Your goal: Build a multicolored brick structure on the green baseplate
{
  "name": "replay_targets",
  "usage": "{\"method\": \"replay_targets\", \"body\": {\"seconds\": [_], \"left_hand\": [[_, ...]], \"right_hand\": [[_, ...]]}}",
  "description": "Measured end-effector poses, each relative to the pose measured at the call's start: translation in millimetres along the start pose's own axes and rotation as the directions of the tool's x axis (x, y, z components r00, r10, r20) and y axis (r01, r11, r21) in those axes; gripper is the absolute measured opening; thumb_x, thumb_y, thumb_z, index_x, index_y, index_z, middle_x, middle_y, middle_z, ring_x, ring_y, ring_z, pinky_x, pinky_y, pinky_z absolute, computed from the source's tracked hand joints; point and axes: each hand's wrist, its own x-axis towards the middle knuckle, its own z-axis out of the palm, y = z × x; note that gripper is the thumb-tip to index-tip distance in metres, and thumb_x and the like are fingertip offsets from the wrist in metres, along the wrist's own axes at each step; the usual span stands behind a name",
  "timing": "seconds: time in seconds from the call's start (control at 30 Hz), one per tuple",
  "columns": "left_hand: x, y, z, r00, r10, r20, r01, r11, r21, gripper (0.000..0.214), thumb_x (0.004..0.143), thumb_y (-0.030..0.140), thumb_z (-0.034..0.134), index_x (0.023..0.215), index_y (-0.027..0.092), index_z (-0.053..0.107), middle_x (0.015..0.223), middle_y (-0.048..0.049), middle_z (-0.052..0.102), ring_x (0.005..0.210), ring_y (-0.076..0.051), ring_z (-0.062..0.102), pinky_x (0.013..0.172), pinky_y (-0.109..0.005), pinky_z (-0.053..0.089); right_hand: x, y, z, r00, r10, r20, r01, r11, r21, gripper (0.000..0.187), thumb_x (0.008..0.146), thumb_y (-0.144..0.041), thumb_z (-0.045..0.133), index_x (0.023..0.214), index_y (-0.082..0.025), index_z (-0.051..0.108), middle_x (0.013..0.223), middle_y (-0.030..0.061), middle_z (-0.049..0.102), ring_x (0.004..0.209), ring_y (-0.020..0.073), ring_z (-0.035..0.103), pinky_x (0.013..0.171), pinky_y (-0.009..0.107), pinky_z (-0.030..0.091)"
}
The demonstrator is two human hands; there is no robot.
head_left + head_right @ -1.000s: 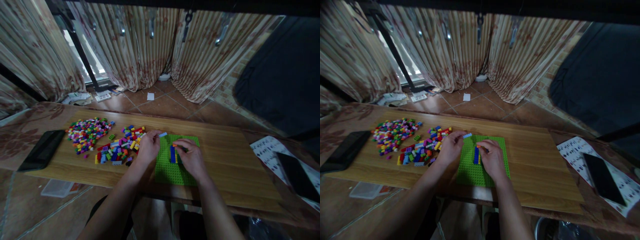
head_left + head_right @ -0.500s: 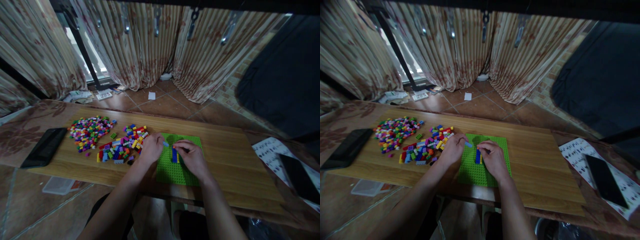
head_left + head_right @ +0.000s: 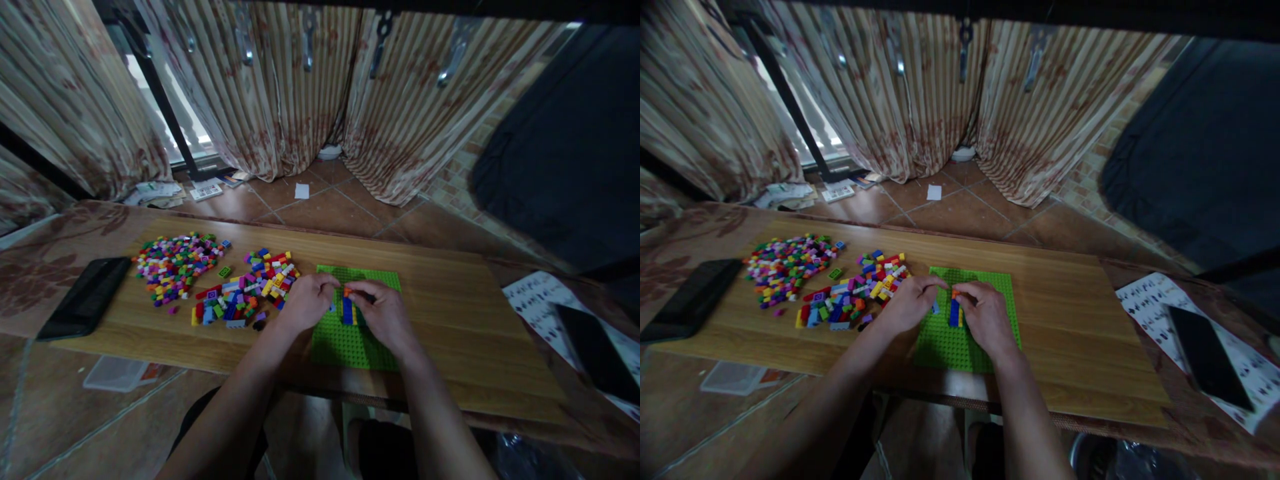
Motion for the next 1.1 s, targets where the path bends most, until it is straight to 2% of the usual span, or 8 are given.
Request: {"method": "replay_targets", "body": {"seconds": [0.1, 0.23, 0.5, 0.73, 0.87, 0.97, 1.03, 1.1], "left_hand": [[-2.2, 0.3, 0.9, 0.999, 0.037, 0.033, -0.038, 0.999, 0.028, 0.043, 0.085, 0.015, 0.038, 0.107, 0.021, 0.075, 0.086, -0.0010, 0.076, 0.073, -0.015, 0.067, 0.077, -0.024, 0.051], [-5.1, 3.5, 4.9, 0.997, 0.034, 0.073, -0.044, 0.990, 0.135, 0.043, 0.088, 0.016, 0.039, 0.114, 0.024, 0.072, 0.095, -0.0022, 0.076, 0.081, -0.017, 0.070, 0.082, -0.027, 0.052], [-9.5, 9.8, 15.1, 0.990, 0.076, 0.121, -0.125, 0.875, 0.467, 0.032, 0.091, 0.020, 0.039, 0.100, 0.018, 0.070, 0.097, -0.0088, 0.074, 0.090, -0.024, 0.071, 0.082, -0.035, 0.054], [-15.2, 10.6, 22.3, 0.985, 0.120, 0.124, -0.169, 0.821, 0.545, 0.033, 0.091, 0.018, 0.037, 0.099, 0.014, 0.068, 0.095, -0.0110, 0.072, 0.082, -0.024, 0.071, 0.074, -0.034, 0.055], [-13.7, 7.9, 20.8, 0.994, 0.096, 0.058, -0.112, 0.875, 0.470, 0.032, 0.090, 0.019, 0.041, 0.103, 0.016, 0.070, 0.093, -0.0099, 0.073, 0.083, -0.023, 0.071, 0.076, -0.033, 0.055], [-5.8, 1.8, 12.5, 0.998, 0.060, -0.030, -0.049, 0.958, 0.282, 0.036, 0.087, 0.015, 0.044, 0.109, 0.017, 0.071, 0.093, -0.0088, 0.075, 0.084, -0.021, 0.070, 0.081, -0.031, 0.054], [0.8, -3.3, 6.0, 0.994, 0.028, -0.110, -0.018, 0.995, 0.098, 0.037, 0.085, 0.013, 0.044, 0.109, 0.015, 0.072, 0.090, -0.0076, 0.076, 0.079, -0.019, 0.070, 0.078, -0.029, 0.054], [6.3, -7.2, 2.2, 0.984, -0.012, -0.180, -0.007, 0.994, -0.108, 0.035, 0.085, 0.015, 0.045, 0.105, 0.015, 0.074, 0.083, -0.0053, 0.075, 0.070, -0.016, 0.067, 0.070, -0.026, 0.053]], "right_hand": [[-0.2, -1.0, -0.4, 0.999, -0.037, -0.009, 0.036, 0.998, -0.046, 0.019, 0.084, -0.023, 0.061, 0.093, -0.027, 0.077, 0.095, 0.0038, 0.075, 0.091, 0.0215, 0.066, 0.086, 0.039, 0.051], [0.9, 2.5, -0.3, 1.000, -0.024, -0.001, 0.024, 0.997, -0.068, 0.025, 0.084, -0.021, 0.061, 0.104, -0.026, 0.075, 0.096, 0.0049, 0.074, 0.089, 0.0216, 0.067, 0.088, 0.041, 0.052], [5.9, -1.9, -1.9, 0.999, -0.024, 0.042, 0.030, 0.988, -0.150, 0.040, 0.081, -0.012, 0.062, 0.116, -0.028, 0.070, 0.090, 0.0031, 0.074, 0.085, 0.0205, 0.067, 0.089, 0.041, 0.051], [1.8, -5.2, -0.1, 0.998, -0.046, 0.035, 0.052, 0.979, -0.197, 0.042, 0.083, -0.012, 0.060, 0.122, -0.026, 0.068, 0.091, 0.0040, 0.074, 0.087, 0.0218, 0.065, 0.089, 0.042, 0.051], [-5.1, -0.3, 2.7, 0.999, -0.033, 0.008, 0.034, 0.995, -0.089, 0.039, 0.087, -0.018, 0.059, 0.124, -0.027, 0.066, 0.099, 0.0040, 0.074, 0.093, 0.0207, 0.066, 0.091, 0.040, 0.051], [-8.4, 2.6, -0.5, 0.999, -0.043, -0.025, 0.043, 0.999, -0.004, 0.041, 0.086, -0.024, 0.063, 0.126, -0.029, 0.064, 0.110, 0.0039, 0.072, 0.104, 0.0206, 0.065, 0.096, 0.039, 0.049], [-8.5, 2.7, -6.7, 0.991, -0.059, -0.119, 0.063, 0.997, 0.034, 0.039, 0.086, -0.028, 0.064, 0.125, -0.030, 0.064, 0.119, 0.0040, 0.070, 0.112, 0.0212, 0.062, 0.100, 0.041, 0.047], [-7.3, 1.1, -14.6, 0.957, -0.021, -0.288, 0.052, 0.994, 0.099, 0.031, 0.088, -0.033, 0.061, 0.119, -0.028, 0.068, 0.119, 0.0050, 0.070, 0.110, 0.0213, 0.063, 0.099, 0.042, 0.047]]}}
